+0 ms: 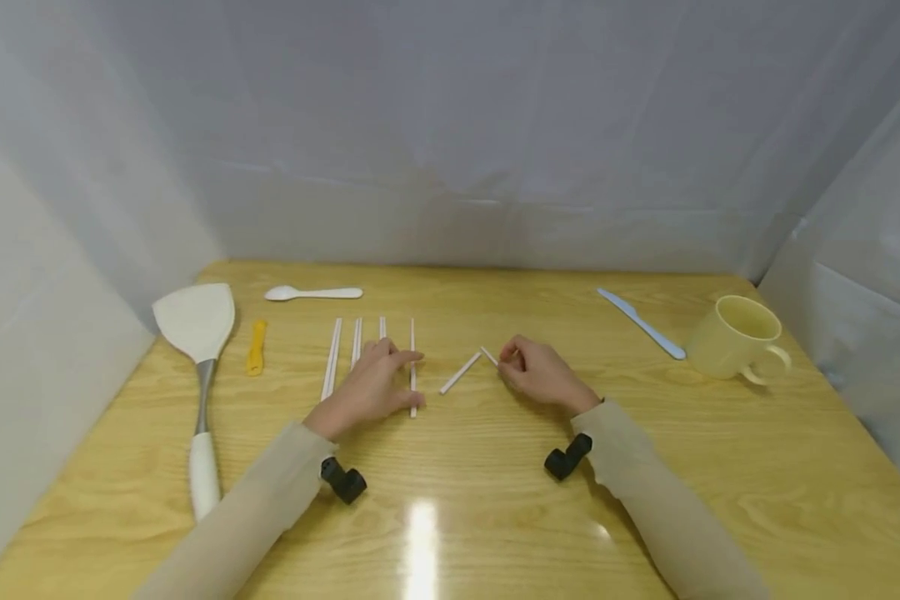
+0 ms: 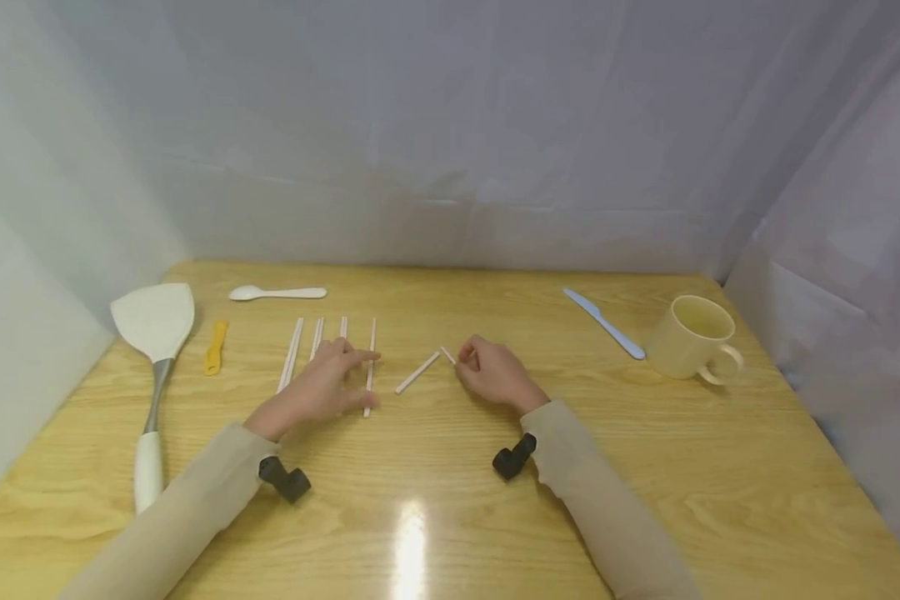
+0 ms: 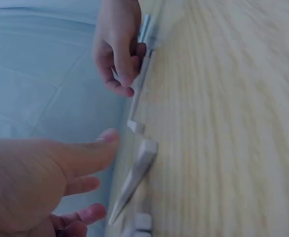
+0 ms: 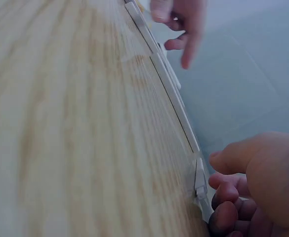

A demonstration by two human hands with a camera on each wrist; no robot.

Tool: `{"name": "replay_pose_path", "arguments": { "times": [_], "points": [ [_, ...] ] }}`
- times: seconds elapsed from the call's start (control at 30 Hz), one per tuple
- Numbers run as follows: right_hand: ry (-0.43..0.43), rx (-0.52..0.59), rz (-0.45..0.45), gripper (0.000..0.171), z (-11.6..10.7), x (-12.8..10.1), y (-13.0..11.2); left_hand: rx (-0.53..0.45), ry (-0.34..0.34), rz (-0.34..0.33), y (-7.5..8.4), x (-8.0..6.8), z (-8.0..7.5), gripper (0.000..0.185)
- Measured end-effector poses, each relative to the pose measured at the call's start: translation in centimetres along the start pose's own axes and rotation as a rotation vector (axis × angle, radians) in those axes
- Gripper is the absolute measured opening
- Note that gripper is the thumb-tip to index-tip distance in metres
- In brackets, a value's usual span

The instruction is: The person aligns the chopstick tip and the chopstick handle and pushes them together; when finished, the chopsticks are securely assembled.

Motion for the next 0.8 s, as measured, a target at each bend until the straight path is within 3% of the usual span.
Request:
{"name": "replay_pose_path", "arguments": {
  "times": [0.23,0.43,0.67,0.8],
  "points": [
    [0.014,0.033,0.044,0.018,0.1,0.0,0.2,-0.065,-0.015,0.039,1.5,1.3,0.2,0.048],
    [0.024,0.061,0.065,0.019,-0.2,-0.1,0.2,-0.097,-0.023,-0.006,2.6,2.6,1.4,0.039],
    [0.049,0.022,0.059,0.018,-0.2,-0.1,0.1,0.042,-0.037,0.011,3.9,3.2,2.5,0.026],
    [0.068,0.007,0.068,0.015,-0.1,-0.2,0.0,0.008,-0.037,-0.021,4.2,3.4,2.7,0.022]
  ]
}}
Point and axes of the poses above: each hand's wrist, its own x-axis towards the middle knuckle, its own z-axis out of the palm, y = z × x, the point moved 4 cm from there along x, towards the middle knuckle, and after that the axes turned 1 degree about z, right-handed, at the moved point
